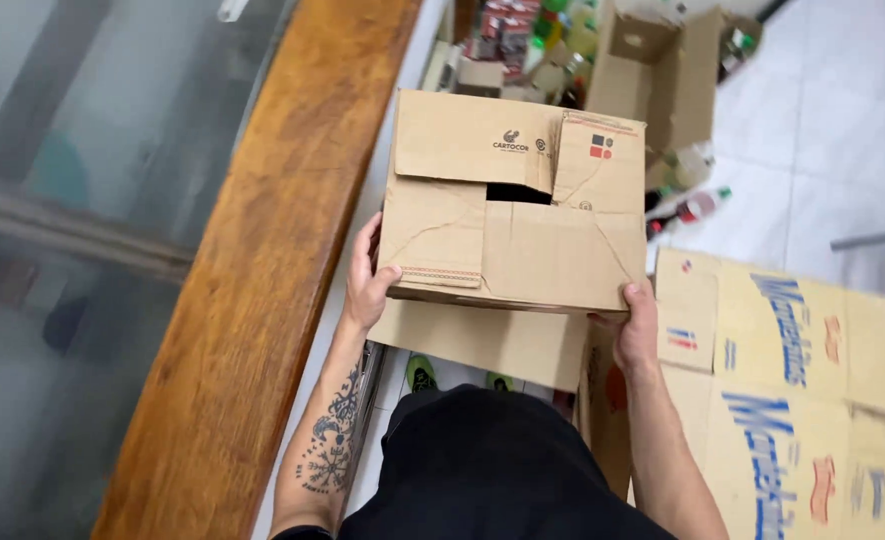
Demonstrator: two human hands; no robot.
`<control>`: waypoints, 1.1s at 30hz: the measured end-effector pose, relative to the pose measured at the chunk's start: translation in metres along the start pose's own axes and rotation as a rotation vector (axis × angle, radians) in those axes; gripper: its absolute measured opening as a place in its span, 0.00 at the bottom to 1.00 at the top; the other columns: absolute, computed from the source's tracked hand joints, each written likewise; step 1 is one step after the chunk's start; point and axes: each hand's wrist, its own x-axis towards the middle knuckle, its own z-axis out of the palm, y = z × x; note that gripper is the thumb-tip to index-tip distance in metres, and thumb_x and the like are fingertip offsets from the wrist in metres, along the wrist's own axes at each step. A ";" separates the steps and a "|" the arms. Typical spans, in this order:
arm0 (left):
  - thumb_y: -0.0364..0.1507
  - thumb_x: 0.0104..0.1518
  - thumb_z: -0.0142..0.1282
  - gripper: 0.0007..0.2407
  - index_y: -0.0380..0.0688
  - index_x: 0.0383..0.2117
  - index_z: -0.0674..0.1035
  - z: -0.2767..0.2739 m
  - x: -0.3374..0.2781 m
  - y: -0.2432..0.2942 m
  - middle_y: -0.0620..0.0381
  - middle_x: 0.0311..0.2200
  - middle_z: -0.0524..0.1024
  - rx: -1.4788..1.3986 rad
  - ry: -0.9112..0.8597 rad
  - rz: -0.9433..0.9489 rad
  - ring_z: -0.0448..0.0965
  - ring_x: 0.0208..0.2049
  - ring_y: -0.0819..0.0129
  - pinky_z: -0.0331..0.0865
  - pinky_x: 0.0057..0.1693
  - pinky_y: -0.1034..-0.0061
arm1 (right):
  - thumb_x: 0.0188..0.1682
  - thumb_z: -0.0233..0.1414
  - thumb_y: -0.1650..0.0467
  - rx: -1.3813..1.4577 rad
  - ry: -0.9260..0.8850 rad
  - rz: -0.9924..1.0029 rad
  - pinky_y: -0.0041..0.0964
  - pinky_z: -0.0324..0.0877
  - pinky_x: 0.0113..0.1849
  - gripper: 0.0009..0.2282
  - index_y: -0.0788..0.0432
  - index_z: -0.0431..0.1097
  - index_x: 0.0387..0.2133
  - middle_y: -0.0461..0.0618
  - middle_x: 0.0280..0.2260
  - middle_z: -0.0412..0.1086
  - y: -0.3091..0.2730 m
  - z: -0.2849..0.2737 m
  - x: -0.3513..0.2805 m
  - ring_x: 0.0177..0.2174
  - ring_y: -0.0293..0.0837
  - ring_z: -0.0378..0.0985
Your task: The person picks up and unfolds various cardboard boxes one at a time, turning them over and pressing the flaps down to flatten them.
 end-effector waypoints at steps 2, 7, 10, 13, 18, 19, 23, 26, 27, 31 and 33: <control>0.32 0.54 0.63 0.44 0.42 0.84 0.62 0.000 0.002 -0.013 0.38 0.78 0.63 -0.004 -0.065 -0.038 0.61 0.81 0.42 0.57 0.83 0.46 | 0.63 0.51 0.52 -0.008 0.048 0.026 0.81 0.79 0.50 0.32 0.41 0.57 0.81 0.61 0.61 0.71 0.014 -0.009 -0.024 0.52 0.63 0.83; 0.28 0.51 0.63 0.46 0.44 0.85 0.61 -0.006 -0.002 -0.055 0.38 0.78 0.62 0.007 -0.171 -0.108 0.62 0.80 0.41 0.58 0.82 0.43 | 0.62 0.54 0.52 -0.022 0.136 0.091 0.84 0.76 0.54 0.36 0.46 0.55 0.82 0.67 0.67 0.62 0.062 -0.019 -0.052 0.60 0.74 0.73; 0.20 0.45 0.60 0.51 0.47 0.87 0.56 -0.017 -0.010 -0.082 0.35 0.80 0.57 0.060 -0.227 -0.168 0.57 0.82 0.36 0.56 0.82 0.39 | 0.62 0.57 0.56 -0.051 0.165 0.167 0.71 0.82 0.50 0.36 0.50 0.55 0.82 0.62 0.69 0.54 0.064 -0.006 -0.076 0.59 0.74 0.73; 0.17 0.45 0.58 0.52 0.49 0.88 0.53 -0.027 -0.021 -0.094 0.27 0.79 0.56 0.125 -0.247 -0.247 0.54 0.82 0.24 0.58 0.81 0.33 | 0.62 0.57 0.57 -0.124 0.119 0.243 0.73 0.79 0.54 0.37 0.53 0.54 0.84 0.69 0.72 0.52 0.085 -0.007 -0.081 0.67 0.78 0.67; 0.25 0.48 0.68 0.38 0.62 0.74 0.81 -0.039 -0.034 -0.148 0.48 0.67 0.63 0.502 -0.251 -0.385 0.71 0.75 0.43 0.67 0.80 0.51 | 0.62 0.61 0.54 -0.370 0.087 0.333 0.65 0.82 0.54 0.34 0.56 0.65 0.77 0.64 0.65 0.68 0.080 -0.003 -0.093 0.64 0.68 0.76; 0.25 0.48 0.68 0.38 0.62 0.74 0.81 -0.024 -0.035 -0.133 0.48 0.67 0.63 0.505 -0.245 -0.386 0.71 0.75 0.43 0.67 0.80 0.51 | 0.62 0.61 0.54 -0.371 0.080 0.333 0.65 0.82 0.54 0.34 0.56 0.65 0.77 0.64 0.65 0.68 0.073 0.001 -0.086 0.64 0.68 0.76; 0.39 0.48 0.79 0.37 0.52 0.71 0.80 0.037 -0.034 -0.074 0.35 0.78 0.58 0.793 -0.135 -0.265 0.64 0.80 0.31 0.61 0.80 0.35 | 0.56 0.67 0.57 -0.724 0.098 0.137 0.62 0.70 0.67 0.40 0.55 0.60 0.80 0.67 0.66 0.65 0.005 0.050 -0.081 0.69 0.67 0.70; 0.47 0.48 0.82 0.40 0.51 0.71 0.79 0.077 -0.024 -0.044 0.34 0.82 0.53 0.983 -0.132 -0.226 0.56 0.82 0.28 0.57 0.78 0.24 | 0.53 0.71 0.59 -0.859 0.124 -0.114 0.68 0.62 0.72 0.44 0.60 0.58 0.80 0.74 0.68 0.61 -0.034 0.090 -0.066 0.72 0.75 0.65; 0.51 0.48 0.83 0.43 0.54 0.73 0.77 0.089 -0.023 -0.036 0.35 0.84 0.49 1.050 -0.145 -0.224 0.51 0.83 0.28 0.55 0.77 0.19 | 0.51 0.74 0.58 -0.934 0.135 -0.248 0.71 0.61 0.71 0.44 0.62 0.61 0.78 0.77 0.67 0.63 -0.038 0.100 -0.059 0.71 0.78 0.65; 0.56 0.51 0.78 0.52 0.56 0.84 0.63 0.108 -0.016 -0.033 0.38 0.87 0.39 1.195 -0.243 -0.311 0.37 0.85 0.22 0.46 0.71 0.04 | 0.48 0.71 0.44 -1.162 0.097 -0.117 0.80 0.73 0.62 0.48 0.51 0.61 0.78 0.69 0.72 0.58 -0.050 0.130 -0.016 0.73 0.77 0.59; 0.58 0.51 0.77 0.55 0.58 0.87 0.57 0.108 -0.012 -0.036 0.39 0.88 0.37 1.180 -0.259 -0.386 0.40 0.83 0.17 0.53 0.68 0.03 | 0.46 0.70 0.42 -1.283 0.078 -0.008 0.81 0.77 0.57 0.52 0.50 0.57 0.80 0.68 0.69 0.61 -0.058 0.141 -0.006 0.71 0.76 0.60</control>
